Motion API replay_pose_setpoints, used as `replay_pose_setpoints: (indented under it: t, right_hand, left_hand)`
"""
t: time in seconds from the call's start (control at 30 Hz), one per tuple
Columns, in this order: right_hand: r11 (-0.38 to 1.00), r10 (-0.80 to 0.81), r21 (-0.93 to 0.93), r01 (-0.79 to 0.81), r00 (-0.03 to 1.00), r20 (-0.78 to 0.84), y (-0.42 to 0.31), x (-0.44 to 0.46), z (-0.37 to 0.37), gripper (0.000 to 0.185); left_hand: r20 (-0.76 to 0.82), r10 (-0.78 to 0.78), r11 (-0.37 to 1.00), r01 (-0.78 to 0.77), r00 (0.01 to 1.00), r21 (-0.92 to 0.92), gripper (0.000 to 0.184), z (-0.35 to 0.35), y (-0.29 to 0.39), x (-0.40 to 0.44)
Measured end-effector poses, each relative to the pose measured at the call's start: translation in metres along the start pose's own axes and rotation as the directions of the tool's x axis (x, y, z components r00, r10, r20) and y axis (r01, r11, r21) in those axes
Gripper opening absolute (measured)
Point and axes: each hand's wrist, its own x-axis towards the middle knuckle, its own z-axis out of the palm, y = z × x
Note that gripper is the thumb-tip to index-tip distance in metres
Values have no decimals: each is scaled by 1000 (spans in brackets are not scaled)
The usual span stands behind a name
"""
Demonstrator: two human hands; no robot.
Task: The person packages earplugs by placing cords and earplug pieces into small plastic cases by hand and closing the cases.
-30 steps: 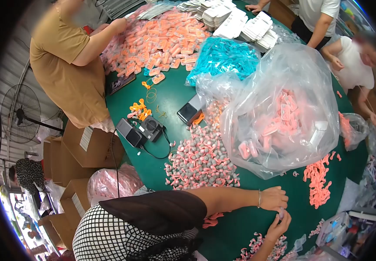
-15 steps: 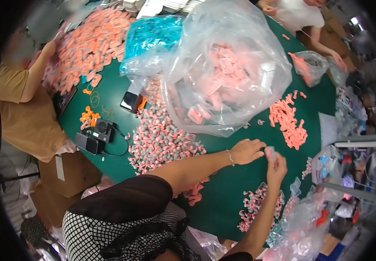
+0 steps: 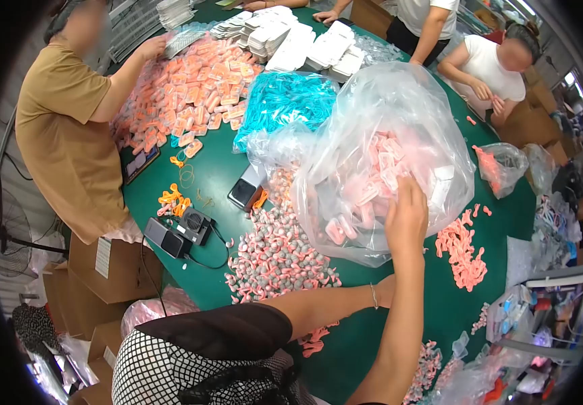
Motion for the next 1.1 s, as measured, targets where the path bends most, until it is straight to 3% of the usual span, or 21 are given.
replay_pose_setpoints:
  t: [0.03,0.1,0.17,0.2,0.23,0.3,0.33,0.37,0.4,0.5,0.57,0.63,0.67,0.73,0.77,0.83,0.87,1.0,1.07,1.1]
  right_hand:
    - [1000,5,-3,-5,1000,1,-1,-5,-5,32]
    - [993,-86,87,84,996,16,-1,-24,-17,28]
    - [991,-74,104,79,996,-49,-3,-48,-32,25]
    - [987,-86,121,102,988,-129,-3,-62,-43,23]
    - [990,-4,133,34,976,-218,1,-80,-46,20]
    - [978,176,154,-143,957,-229,24,-121,-62,17]
    - [960,272,119,-252,939,-210,34,-142,-75,18]
    - [936,351,91,-339,906,-236,52,-169,-79,18]
    - [909,410,35,-414,881,-236,67,-194,-88,16]
    - [801,506,-193,-567,813,-290,110,-264,-113,13]
    - [661,623,-350,-664,746,-237,144,-305,-137,17]
    - [407,766,-564,-718,605,-217,164,-324,-165,40]
    - [405,769,-562,-722,601,-218,173,-330,-174,40]
    - [154,846,-741,-654,474,-243,188,-338,-186,66]
    - [158,847,-739,-655,474,-240,194,-339,-190,66]
    - [51,965,-803,-594,236,-114,205,-338,-197,81]
    - [57,988,-763,-644,145,-49,210,-338,-200,81]
    - [157,981,-738,-657,188,41,205,-331,-190,78]
    - [333,926,-639,-694,368,83,189,-325,-176,72]
    - [345,923,-635,-691,373,96,187,-325,-166,72]
  left_hand:
    - [3,0,1000,0,1000,-5,26,-9,7,4]
    - [268,-158,983,175,950,-44,30,-45,25,17]
    - [457,-228,805,430,860,-408,33,-84,42,37]
    - [217,-206,754,296,954,-587,34,-31,13,7]
    - [-199,-163,893,58,966,-446,33,-24,13,11]
    - [191,-288,935,319,938,-156,32,-46,22,23]
    - [336,-280,957,288,899,29,18,-54,32,40]
    - [334,-126,984,75,934,161,11,-39,20,31]
    - [313,13,992,-52,950,117,9,-33,11,24]
    - [298,-10,1000,4,955,21,7,-31,16,20]
    - [340,-101,994,79,935,79,6,-32,17,19]
    - [362,-107,993,82,926,83,7,-34,20,19]
    - [362,-111,992,82,925,96,8,-34,21,20]
    - [362,-119,990,83,924,112,8,-34,21,21]
    - [359,-113,991,81,926,104,9,-34,20,21]
    - [355,-112,992,81,928,101,9,-33,19,21]
    - [339,-96,994,70,936,89,9,-32,20,21]
    - [369,-114,991,82,923,103,11,-35,20,21]
    - [370,-120,990,85,921,108,11,-35,20,22]
    - [375,-117,991,81,919,108,11,-35,20,22]
